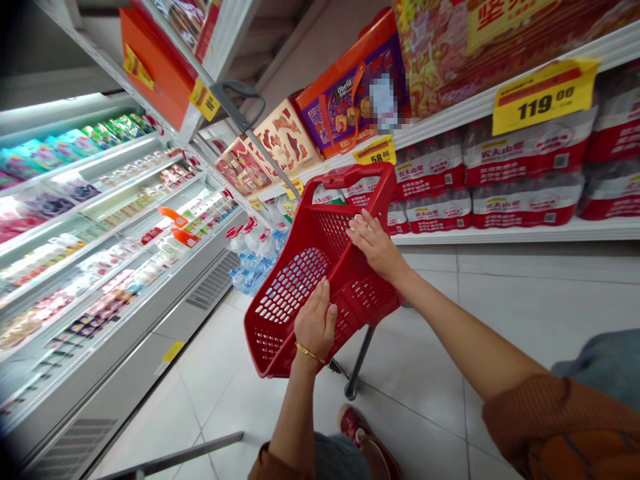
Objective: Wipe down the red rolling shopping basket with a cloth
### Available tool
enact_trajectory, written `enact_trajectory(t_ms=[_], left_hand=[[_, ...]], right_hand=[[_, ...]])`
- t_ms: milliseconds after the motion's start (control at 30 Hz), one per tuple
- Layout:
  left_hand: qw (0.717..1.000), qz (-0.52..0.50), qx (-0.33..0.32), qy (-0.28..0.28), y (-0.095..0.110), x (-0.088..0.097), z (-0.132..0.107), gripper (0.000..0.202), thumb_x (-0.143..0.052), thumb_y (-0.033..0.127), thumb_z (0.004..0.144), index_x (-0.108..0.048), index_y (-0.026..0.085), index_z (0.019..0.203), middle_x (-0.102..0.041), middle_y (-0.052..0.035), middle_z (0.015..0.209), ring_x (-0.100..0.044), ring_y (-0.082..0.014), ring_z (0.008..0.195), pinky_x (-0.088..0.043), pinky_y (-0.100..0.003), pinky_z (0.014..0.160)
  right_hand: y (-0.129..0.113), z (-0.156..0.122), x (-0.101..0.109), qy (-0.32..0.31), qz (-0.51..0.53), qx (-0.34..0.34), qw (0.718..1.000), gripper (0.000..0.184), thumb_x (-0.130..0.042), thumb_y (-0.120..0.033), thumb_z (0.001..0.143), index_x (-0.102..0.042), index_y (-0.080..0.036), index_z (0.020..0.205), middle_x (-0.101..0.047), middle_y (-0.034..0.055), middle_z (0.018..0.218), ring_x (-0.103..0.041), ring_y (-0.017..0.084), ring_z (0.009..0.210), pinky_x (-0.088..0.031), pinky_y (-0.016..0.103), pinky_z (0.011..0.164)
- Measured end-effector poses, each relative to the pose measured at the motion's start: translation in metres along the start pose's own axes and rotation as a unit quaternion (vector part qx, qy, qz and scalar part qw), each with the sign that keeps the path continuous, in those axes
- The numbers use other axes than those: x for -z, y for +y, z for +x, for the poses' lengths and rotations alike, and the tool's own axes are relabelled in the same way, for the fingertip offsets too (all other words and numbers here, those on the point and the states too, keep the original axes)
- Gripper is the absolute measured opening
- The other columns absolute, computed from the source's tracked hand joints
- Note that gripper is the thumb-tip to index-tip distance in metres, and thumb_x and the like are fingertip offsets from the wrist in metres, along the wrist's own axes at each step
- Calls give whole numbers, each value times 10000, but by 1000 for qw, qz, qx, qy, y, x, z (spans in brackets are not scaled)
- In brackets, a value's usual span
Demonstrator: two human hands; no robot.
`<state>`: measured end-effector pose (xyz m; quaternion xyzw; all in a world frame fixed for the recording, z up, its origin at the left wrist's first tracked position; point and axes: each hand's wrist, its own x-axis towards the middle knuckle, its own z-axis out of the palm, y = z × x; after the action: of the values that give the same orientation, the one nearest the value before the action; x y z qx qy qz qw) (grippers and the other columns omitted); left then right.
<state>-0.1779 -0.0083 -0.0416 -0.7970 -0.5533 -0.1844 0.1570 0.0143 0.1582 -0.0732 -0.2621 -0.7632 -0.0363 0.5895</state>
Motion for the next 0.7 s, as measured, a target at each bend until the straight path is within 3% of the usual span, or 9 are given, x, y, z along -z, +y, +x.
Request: enact_trajectory(t_ms=[133, 300, 533, 700], left_hand=[[1000, -3, 5, -6, -1, -1, 0, 528, -305, 337, 997, -364, 67, 1446, -457, -177, 1462, -416, -231, 1382, -415, -412, 1113], [1000, 1, -7, -1, -1, 0, 2, 560, -264, 385, 1004, -347, 60, 1453, -449, -184, 1466, -397, -235, 1393, -397, -417, 1124], [1000, -14, -7, 1, 1, 0, 2, 574, -199, 396, 1014, -349, 61, 1454, -444, -177, 1471, -396, -224, 1394, -384, -413, 1132], [1000, -28, 5, -4, 1, 0, 1, 588, -188, 398, 1016, -383, 30, 1431, -449, -185, 1465, -401, -217, 1391, -370, -383, 1142]], right_hand=[[-7, 4, 0, 20, 27, -35, 999, 377, -356, -200, 1011, -533, -243, 1341, -543, 54, 1408, -210, 200, 1475, -256, 525, 1220], [-40, -5, -6, 64, 55, -72, 994, 378, -395, -197, 997, -522, -236, 1351, -559, 78, 1383, -282, 214, 1454, -268, 540, 1208], [-89, -40, -37, 19, 92, -43, 995, 406, -382, -167, 994, -469, -210, 1389, -527, 122, 1418, -215, 242, 1472, -312, 602, 1154], [-100, -48, -47, 14, 99, -55, 993, 422, -371, -178, 991, -445, -196, 1406, -488, 139, 1451, -194, 255, 1476, -274, 629, 1157]])
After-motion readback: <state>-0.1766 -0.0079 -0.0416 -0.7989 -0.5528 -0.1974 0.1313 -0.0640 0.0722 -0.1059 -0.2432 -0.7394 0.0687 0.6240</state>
